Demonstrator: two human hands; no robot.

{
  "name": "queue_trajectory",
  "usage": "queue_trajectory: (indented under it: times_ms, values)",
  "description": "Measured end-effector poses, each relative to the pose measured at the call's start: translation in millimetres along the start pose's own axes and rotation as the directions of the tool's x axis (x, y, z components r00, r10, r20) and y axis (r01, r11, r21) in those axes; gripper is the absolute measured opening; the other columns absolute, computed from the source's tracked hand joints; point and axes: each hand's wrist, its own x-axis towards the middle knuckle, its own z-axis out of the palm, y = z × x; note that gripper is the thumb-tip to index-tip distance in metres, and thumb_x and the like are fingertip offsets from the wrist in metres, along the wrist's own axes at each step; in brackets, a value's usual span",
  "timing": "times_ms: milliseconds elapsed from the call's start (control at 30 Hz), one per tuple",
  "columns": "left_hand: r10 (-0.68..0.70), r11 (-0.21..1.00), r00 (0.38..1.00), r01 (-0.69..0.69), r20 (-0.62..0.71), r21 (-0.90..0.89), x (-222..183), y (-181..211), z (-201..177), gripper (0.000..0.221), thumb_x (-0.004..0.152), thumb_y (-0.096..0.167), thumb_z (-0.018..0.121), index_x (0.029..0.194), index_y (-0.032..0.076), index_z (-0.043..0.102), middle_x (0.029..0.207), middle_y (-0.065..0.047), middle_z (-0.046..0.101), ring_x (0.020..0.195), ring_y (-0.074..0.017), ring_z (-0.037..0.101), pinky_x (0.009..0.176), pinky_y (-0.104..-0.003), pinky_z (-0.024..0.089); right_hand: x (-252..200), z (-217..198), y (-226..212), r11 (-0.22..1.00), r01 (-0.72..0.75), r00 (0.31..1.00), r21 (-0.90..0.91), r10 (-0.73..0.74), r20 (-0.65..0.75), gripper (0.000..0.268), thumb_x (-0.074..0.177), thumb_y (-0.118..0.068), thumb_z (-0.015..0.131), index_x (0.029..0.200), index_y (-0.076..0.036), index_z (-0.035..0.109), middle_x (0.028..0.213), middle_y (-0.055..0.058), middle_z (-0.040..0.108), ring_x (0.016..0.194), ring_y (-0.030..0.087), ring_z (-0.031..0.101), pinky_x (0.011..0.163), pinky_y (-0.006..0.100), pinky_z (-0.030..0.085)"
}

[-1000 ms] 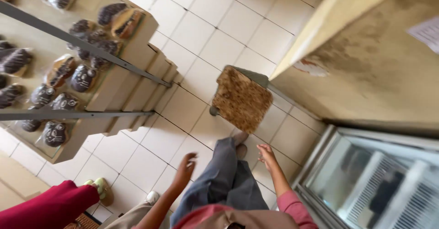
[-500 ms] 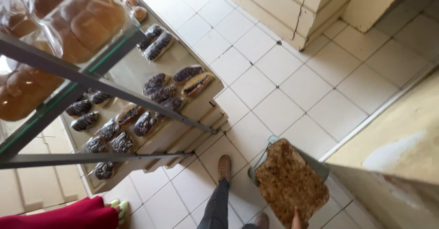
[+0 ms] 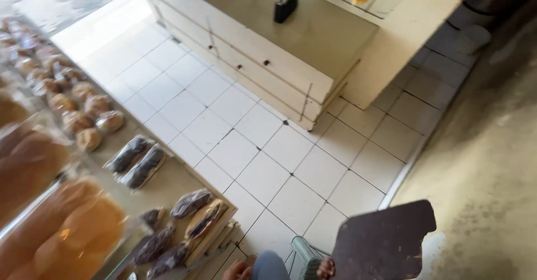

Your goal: Dip freshly baked donuts into chocolate and white glaze and arrange them on a tray.

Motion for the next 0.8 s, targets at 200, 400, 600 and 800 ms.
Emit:
queue_trajectory:
  times_ms: [200,400,600,800]
  values:
    - [-0.133,0.990,0.918,0.141,0.374,0.007,141,90,-4,0.028,0.101,0.032,0.068,0.088,0.007,0.075,0.084,0.002,0.067,0.067,-0.0083,0.065,0.064,-0.025,0.055,45,15,-143,0.956,0.098,0.832,0.276,-0.231,0.505,0.035,0.087,-0.049,0.056,0.089,-0.014,0.053,0.064,-0.002,0.050,0.056,0.012,0.048,0.063,0.033,0.036]
    - [-0.097,0.994,0.946,0.076,0.309,0.078,306,163,5,0.022,0.095,0.018,0.065,0.115,0.013,0.072,0.087,0.003,0.074,0.073,-0.0088,0.065,0.070,-0.024,0.056,40,-86,-316,0.765,0.451,0.847,0.459,-0.530,0.052,0.024,0.091,-0.018,0.049,0.067,-0.021,0.054,0.049,-0.008,0.048,0.041,0.006,0.038,0.051,0.027,0.031]
    - [-0.278,0.911,0.891,0.127,0.358,0.392,536,213,11,0.029,0.100,0.033,0.062,0.125,0.021,0.064,0.110,-0.001,0.078,0.099,-0.0136,0.075,0.087,-0.028,0.061,68,-46,-460,0.765,0.617,0.665,0.184,-0.382,-0.642,0.064,0.104,-0.064,0.028,0.059,-0.023,0.044,0.044,-0.007,0.038,0.033,0.009,0.025,0.042,0.030,0.020]
    - [-0.340,0.912,0.852,0.194,0.398,0.362,695,273,93,0.032,0.099,0.033,0.064,0.126,0.018,0.065,0.110,-0.003,0.081,0.096,-0.0129,0.079,0.085,-0.026,0.066,101,-78,-643,0.639,0.703,0.685,0.313,-0.489,-0.540,0.033,0.096,-0.041,0.042,0.066,-0.028,0.051,0.056,-0.011,0.050,0.040,0.007,0.038,0.049,0.030,0.024]
